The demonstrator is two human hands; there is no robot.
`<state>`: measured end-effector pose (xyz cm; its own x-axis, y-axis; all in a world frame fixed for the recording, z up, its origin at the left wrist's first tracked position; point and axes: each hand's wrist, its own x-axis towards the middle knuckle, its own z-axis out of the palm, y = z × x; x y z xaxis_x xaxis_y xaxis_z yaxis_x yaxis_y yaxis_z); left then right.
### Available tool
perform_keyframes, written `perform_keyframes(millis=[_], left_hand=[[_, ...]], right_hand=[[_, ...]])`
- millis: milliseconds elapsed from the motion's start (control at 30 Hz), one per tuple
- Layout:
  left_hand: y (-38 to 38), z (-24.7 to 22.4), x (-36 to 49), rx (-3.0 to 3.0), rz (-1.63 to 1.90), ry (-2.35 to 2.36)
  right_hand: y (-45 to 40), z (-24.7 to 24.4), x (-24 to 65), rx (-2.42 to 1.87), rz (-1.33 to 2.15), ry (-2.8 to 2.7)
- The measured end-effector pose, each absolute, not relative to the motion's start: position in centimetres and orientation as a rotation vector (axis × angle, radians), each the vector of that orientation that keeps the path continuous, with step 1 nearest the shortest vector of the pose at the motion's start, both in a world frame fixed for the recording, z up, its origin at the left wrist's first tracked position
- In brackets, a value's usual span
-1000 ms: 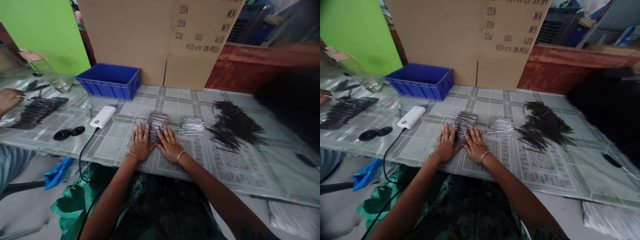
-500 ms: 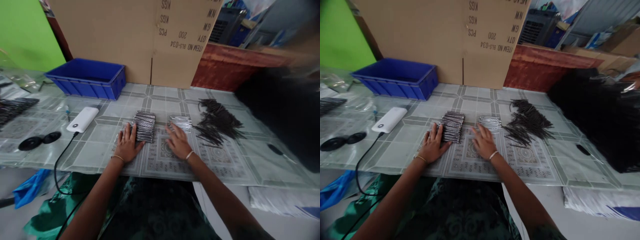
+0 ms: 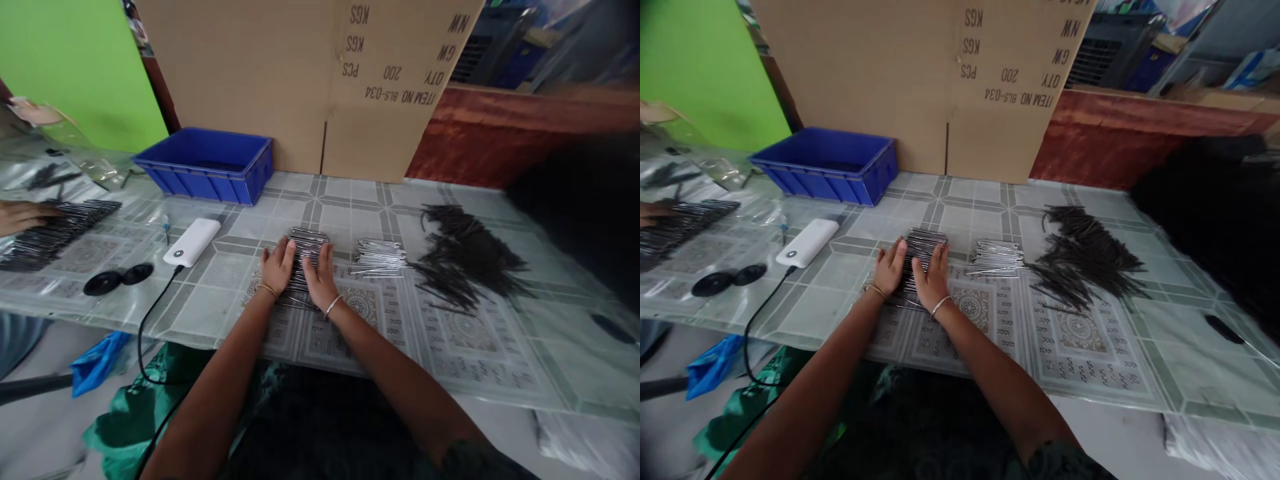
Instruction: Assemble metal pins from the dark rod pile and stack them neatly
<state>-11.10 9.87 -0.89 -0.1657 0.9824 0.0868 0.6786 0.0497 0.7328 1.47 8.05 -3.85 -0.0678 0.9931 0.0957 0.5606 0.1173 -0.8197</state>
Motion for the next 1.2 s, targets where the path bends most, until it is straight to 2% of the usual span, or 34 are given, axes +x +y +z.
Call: perform_keyframes(millis=[300,567,700,833,1033,1200], left_hand=[[10.5,-0.7,-11.4,1.532,1.031,1.872],[10.5,-0.1,-10.5,1.586,0.914,1.913],[10.1,0.5,-11.1,1.515,0.925,1.795],[9.9,1.1,-12.0,1.416,0.970,1.694],[7.7,1.6,-12.2,1.453,0.970,1.621],[6.1,-0.3,-10.2,1.553,1.003,1.815]], right_hand=[[10.0,-3.4,3.4,-1.506,0.882,-1.565],[11.0,-2.9,2.3,-1.681,0.743,-1.690],[6.5,-1.2,3.8,-1.359,0.407,-2.028],[3.3,-2.1,5.5,-0.992,0.155,-2.427],[6.8,-3.8,6.3,-0.869,0.093,-2.559],[7.7,-3.7,6.5,-0.912,0.120,-2.592]])
